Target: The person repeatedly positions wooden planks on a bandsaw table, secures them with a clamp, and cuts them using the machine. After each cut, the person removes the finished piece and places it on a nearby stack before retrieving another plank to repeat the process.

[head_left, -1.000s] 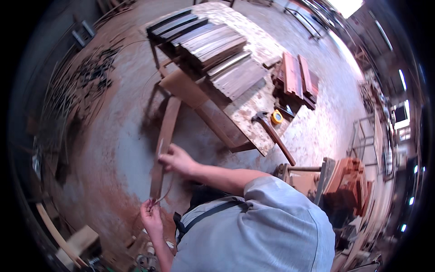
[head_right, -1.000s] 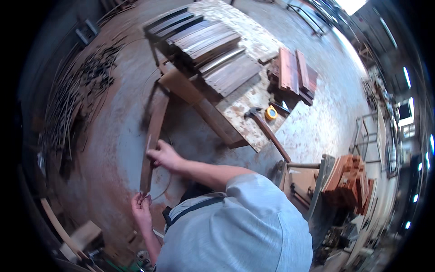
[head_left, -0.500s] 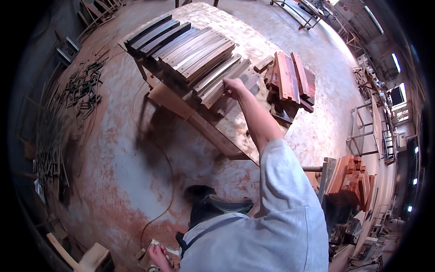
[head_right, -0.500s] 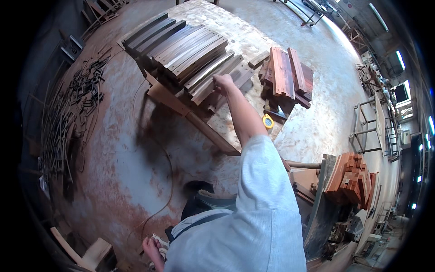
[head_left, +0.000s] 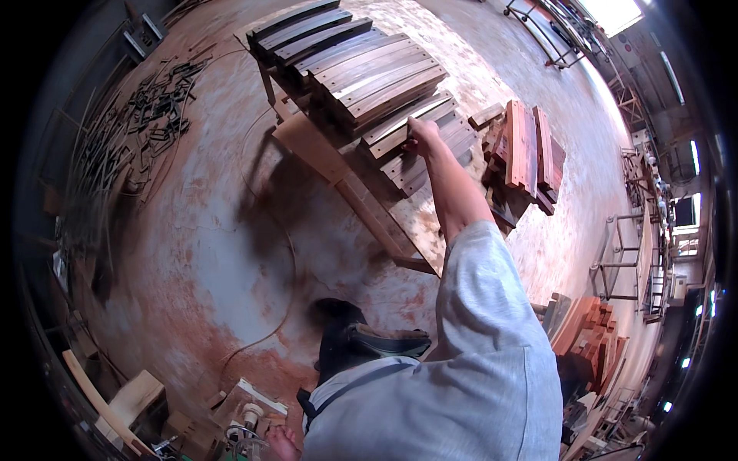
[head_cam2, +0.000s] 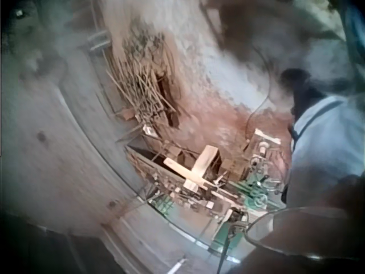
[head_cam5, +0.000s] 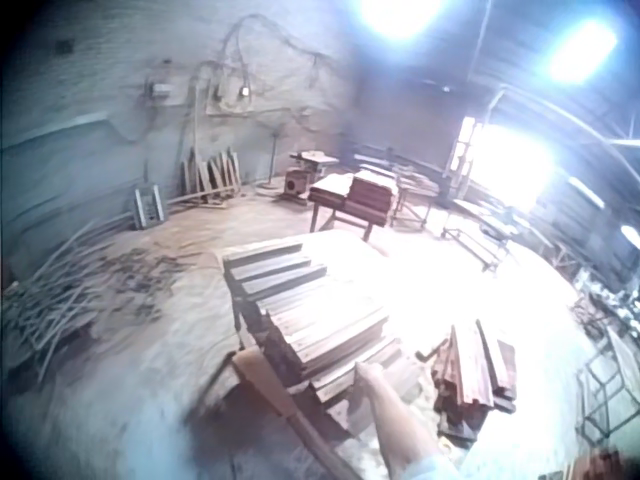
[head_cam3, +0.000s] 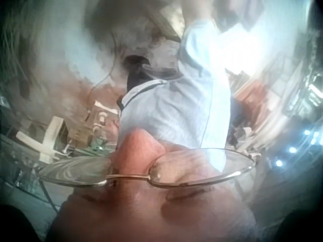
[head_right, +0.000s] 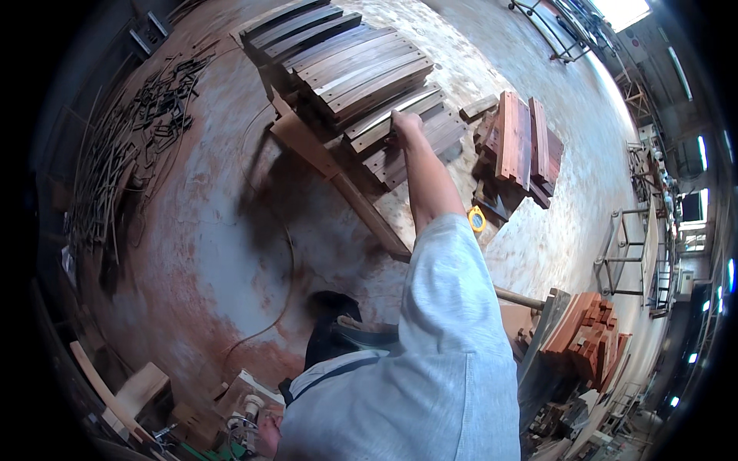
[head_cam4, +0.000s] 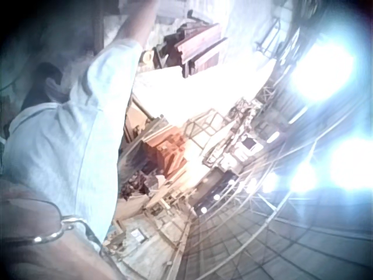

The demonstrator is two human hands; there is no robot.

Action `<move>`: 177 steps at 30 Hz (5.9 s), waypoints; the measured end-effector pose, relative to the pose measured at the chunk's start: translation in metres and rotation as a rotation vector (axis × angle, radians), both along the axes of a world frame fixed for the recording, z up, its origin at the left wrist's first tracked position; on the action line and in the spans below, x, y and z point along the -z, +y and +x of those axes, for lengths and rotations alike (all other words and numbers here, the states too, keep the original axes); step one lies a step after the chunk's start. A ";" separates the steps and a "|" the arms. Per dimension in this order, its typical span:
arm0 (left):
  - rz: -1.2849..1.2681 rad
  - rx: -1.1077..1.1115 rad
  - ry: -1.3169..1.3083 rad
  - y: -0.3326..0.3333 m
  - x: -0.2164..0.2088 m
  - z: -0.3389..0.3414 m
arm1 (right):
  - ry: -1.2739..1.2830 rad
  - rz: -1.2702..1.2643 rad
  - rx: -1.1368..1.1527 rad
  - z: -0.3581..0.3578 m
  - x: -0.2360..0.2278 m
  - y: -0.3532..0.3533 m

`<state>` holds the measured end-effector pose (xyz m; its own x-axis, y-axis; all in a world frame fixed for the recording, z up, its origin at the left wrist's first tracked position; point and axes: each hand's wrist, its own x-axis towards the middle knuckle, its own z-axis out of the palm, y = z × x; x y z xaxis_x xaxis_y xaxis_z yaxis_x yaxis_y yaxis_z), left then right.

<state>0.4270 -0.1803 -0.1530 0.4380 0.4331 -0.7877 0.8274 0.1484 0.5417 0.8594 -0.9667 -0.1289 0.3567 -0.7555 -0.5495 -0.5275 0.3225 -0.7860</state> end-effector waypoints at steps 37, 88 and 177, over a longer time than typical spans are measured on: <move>0.459 -2.337 -0.346 -0.370 0.032 -0.600 | 0.497 0.030 -2.162 -0.393 0.038 0.562; 0.916 -1.513 -1.019 -0.204 -0.134 -0.503 | -1.387 0.774 -3.270 -0.784 -0.152 0.679; 0.409 -1.903 -0.989 0.379 -0.044 -0.385 | -0.232 1.091 -1.818 -0.419 -0.146 1.070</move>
